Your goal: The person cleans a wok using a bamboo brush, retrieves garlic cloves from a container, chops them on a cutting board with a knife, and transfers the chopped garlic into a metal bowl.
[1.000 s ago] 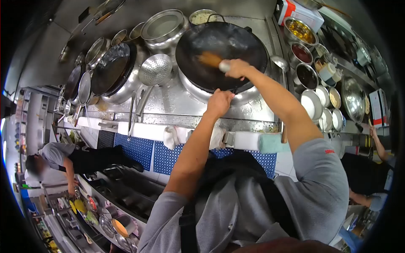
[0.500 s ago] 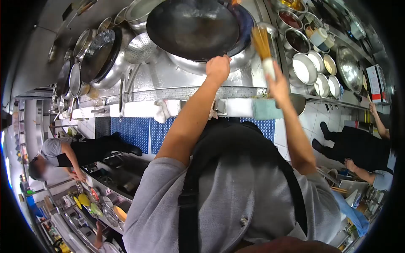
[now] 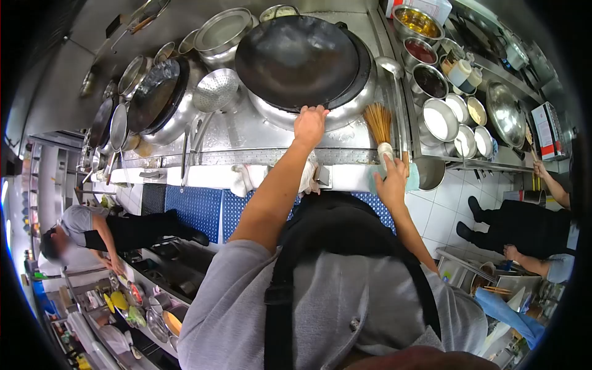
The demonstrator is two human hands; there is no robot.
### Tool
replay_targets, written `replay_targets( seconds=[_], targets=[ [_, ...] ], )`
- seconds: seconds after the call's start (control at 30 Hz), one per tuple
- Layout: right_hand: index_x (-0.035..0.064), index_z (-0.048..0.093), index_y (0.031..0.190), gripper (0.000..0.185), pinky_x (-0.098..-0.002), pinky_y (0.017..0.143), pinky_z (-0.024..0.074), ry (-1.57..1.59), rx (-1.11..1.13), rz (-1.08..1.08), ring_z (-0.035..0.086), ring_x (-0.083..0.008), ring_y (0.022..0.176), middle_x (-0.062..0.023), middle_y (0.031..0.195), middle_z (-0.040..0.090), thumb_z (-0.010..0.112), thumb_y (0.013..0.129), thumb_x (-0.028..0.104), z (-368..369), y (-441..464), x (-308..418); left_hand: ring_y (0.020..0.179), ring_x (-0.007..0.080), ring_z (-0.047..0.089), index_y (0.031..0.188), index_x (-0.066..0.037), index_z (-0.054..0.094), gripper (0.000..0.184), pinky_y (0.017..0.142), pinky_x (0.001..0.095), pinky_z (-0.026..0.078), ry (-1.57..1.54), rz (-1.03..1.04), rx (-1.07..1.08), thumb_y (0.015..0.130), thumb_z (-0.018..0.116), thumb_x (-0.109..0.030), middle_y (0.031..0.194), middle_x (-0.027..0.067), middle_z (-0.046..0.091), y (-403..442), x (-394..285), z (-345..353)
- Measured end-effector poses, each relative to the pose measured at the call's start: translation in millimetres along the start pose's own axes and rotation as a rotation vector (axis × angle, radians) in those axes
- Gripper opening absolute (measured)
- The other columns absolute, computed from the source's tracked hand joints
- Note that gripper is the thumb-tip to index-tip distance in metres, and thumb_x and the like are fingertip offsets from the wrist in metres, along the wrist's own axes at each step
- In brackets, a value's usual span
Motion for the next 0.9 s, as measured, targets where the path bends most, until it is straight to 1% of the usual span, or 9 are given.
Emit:
replay_targets(
  seconds=[0.1, 0.13, 0.23, 0.27, 0.37, 0.4, 0.5, 0.63, 0.9],
  targets=[
    [0.0056, 0.061, 0.137, 0.051, -0.0457, 0.107, 0.0425, 0.314, 0.058, -0.097, 0.053, -0.0441, 0.121, -0.0252, 0.132, 0.054, 0.073, 0.087, 0.009, -15, -1, 19, 0.102, 0.0372, 0.064, 0.097, -0.007, 0.065, 0.034, 0.092, 0.0475, 0.052, 0.005, -0.025, 0.028, 0.107, 0.048, -0.035, 0.098, 0.013, 0.072, 5, 3, -2],
    [0.0031, 0.067, 0.127, 0.038, -0.0431, 0.101, 0.0474, 0.346, 0.027, -0.157, 0.061, -0.0382, 0.113, -0.0215, 0.12, 0.062, 0.07, 0.088, 0.006, -25, -1, 33, 0.103, 0.0373, 0.064, 0.099, -0.007, 0.066, 0.035, 0.093, 0.0476, 0.052, 0.012, -0.033, 0.048, 0.107, 0.047, -0.036, 0.1, 0.0136, 0.072, 5, 2, -3],
    [0.002, 0.069, 0.121, 0.032, -0.0415, 0.091, 0.0524, 0.528, 0.293, -0.125, 0.067, -0.0351, 0.097, -0.0189, 0.111, 0.066, 0.068, 0.089, 0.004, -19, -6, 51, 0.108, 0.0371, 0.063, 0.102, -0.007, 0.066, 0.037, 0.094, 0.0481, 0.052, -0.004, -0.076, 0.099, 0.108, 0.046, -0.037, 0.103, 0.0153, 0.072, 5, 3, -5],
    [0.002, 0.07, 0.118, 0.028, -0.0405, 0.084, 0.0542, 0.522, 0.258, -0.202, 0.069, -0.0325, 0.086, -0.0179, 0.103, 0.068, 0.067, 0.091, 0.005, -16, -10, 55, 0.109, 0.037, 0.063, 0.104, -0.007, 0.067, 0.038, 0.094, 0.0483, 0.052, -0.017, -0.087, 0.114, 0.108, 0.045, -0.038, 0.104, 0.0159, 0.072, 7, 1, -6],
    [0.003, 0.07, 0.118, 0.028, -0.04, 0.083, 0.0542, 0.523, 0.455, -0.191, 0.068, -0.0323, 0.087, -0.0193, 0.101, 0.069, 0.067, 0.091, 0.007, -8, -24, 65, 0.111, 0.037, 0.062, 0.104, -0.006, 0.067, 0.039, 0.095, 0.0486, 0.051, 0.006, -0.108, 0.173, 0.108, 0.045, -0.038, 0.106, 0.0172, 0.072, 9, 1, -8],
    [0.0032, 0.071, 0.117, 0.026, -0.0398, 0.08, 0.0547, 0.531, 0.484, -0.228, 0.069, -0.0315, 0.083, -0.0204, 0.099, 0.07, 0.065, 0.093, 0.008, -9, -28, 70, 0.11, 0.0371, 0.062, 0.103, -0.006, 0.067, 0.038, 0.094, 0.0489, 0.052, 0.01, -0.11, 0.156, 0.108, 0.046, -0.037, 0.106, 0.0168, 0.072, 8, 0, -8],
    [0.0027, 0.072, 0.116, 0.025, -0.0395, 0.078, 0.0552, 0.565, 0.56, -0.215, 0.069, -0.0313, 0.081, -0.0215, 0.099, 0.071, 0.063, 0.093, 0.008, 2, -43, 67, 0.113, 0.0324, 0.061, 0.107, -0.007, 0.068, 0.037, 0.093, 0.049, 0.053, 0.034, -0.103, 0.16, 0.108, 0.046, -0.037, 0.109, 0.0129, 0.072, 7, -1, -6],
    [0.0026, 0.072, 0.117, 0.026, -0.0392, 0.08, 0.0556, 0.546, 0.643, -0.205, 0.07, -0.0326, 0.082, -0.0225, 0.099, 0.072, 0.063, 0.093, 0.01, 8, -51, 56, 0.112, 0.0331, 0.061, 0.105, -0.007, 0.068, 0.037, 0.091, 0.0483, 0.054, 0.032, -0.103, 0.14, 0.108, 0.046, -0.038, 0.109, 0.0129, 0.072, 6, -4, -5],
    [0.003, 0.072, 0.118, 0.029, -0.0404, 0.084, 0.0565, 0.483, 0.651, -0.267, 0.073, -0.034, 0.09, -0.0225, 0.103, 0.073, 0.066, 0.09, 0.009, 5, -33, 58, 0.11, 0.0324, 0.062, 0.104, -0.007, 0.068, 0.037, 0.092, 0.0458, 0.054, 0.051, -0.079, 0.138, 0.108, 0.047, -0.037, 0.104, 0.013, 0.072, 7, -5, -5]
  ],
)
Point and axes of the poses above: each hand's wrist, its own y-axis towards the middle knuckle, its own z-axis out of the palm, x = y × z, the point moved 5 cm from there along y, towards the middle knuckle
